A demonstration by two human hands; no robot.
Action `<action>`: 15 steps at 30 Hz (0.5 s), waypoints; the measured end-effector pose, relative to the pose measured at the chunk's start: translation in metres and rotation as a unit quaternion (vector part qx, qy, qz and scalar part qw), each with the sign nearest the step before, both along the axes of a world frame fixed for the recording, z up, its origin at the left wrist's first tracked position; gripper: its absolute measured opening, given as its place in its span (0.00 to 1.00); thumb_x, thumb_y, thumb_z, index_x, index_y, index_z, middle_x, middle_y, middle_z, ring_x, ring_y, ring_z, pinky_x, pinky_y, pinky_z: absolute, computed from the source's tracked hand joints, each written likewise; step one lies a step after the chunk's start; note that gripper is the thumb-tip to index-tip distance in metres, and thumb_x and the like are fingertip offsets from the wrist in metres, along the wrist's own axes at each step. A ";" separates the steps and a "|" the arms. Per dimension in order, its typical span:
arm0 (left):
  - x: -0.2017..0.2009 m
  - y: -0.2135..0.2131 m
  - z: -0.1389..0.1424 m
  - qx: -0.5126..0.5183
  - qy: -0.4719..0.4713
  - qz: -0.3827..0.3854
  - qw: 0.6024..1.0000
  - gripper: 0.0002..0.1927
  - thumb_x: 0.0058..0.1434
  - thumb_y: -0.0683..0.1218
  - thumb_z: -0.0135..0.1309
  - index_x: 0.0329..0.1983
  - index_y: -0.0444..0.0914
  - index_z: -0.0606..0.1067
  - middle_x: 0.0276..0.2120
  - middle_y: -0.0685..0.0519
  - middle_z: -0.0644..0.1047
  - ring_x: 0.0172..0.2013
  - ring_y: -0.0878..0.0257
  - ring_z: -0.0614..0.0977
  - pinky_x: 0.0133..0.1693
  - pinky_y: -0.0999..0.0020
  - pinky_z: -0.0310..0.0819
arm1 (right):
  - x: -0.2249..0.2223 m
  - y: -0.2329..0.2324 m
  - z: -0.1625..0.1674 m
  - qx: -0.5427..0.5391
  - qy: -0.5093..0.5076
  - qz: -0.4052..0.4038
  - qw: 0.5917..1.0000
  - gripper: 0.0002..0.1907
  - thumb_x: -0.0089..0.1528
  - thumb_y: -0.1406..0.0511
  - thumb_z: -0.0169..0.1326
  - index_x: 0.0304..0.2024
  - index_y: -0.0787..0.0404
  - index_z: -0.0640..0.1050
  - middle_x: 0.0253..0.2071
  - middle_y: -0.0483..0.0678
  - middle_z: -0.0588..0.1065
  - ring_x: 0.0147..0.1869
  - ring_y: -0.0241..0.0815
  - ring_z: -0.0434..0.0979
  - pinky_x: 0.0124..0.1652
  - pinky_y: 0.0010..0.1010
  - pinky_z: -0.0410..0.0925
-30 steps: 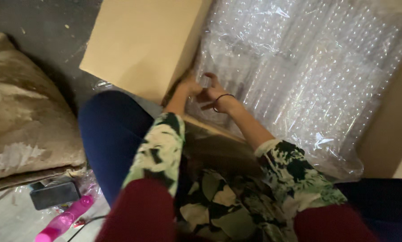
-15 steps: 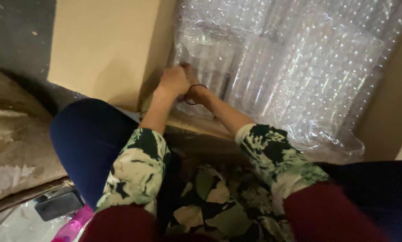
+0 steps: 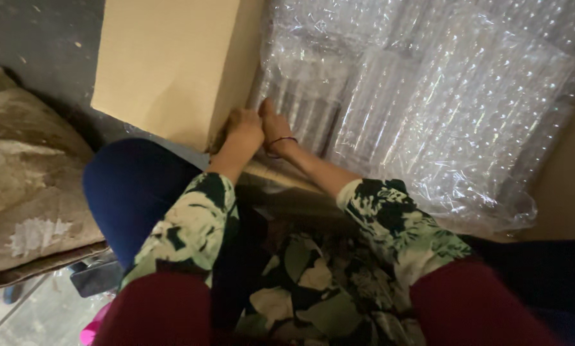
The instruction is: The person sits on the floor and packs bubble-wrapped cylindrical items into a large cardboard box, placing wrapped bundles layer by layer and pressing them down to fit. They add additional bubble wrap sheets between layers and adjust the contents to fill the box.
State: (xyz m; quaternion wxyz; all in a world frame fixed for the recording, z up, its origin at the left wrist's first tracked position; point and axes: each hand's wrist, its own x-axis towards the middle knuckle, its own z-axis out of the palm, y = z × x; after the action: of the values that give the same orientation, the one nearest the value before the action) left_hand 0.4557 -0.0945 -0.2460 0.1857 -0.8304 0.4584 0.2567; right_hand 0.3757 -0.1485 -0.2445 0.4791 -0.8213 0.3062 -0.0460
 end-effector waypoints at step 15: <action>-0.002 -0.026 -0.007 -0.033 0.004 0.215 0.976 0.14 0.70 0.42 0.45 0.49 0.35 0.81 0.50 0.39 0.80 0.51 0.46 0.83 0.47 0.55 0.82 | 0.016 -0.027 0.020 0.046 0.070 0.048 0.995 0.21 0.66 0.65 0.51 0.59 0.63 0.62 0.44 0.69 0.77 0.50 0.72 0.77 0.47 0.57 0.70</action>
State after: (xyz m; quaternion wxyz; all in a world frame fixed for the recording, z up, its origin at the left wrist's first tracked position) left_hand 0.4535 -0.1205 -0.2535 0.0966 -0.9142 0.2778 0.2789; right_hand 0.3912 -0.1753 -0.2249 0.4950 -0.8136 0.3012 0.0489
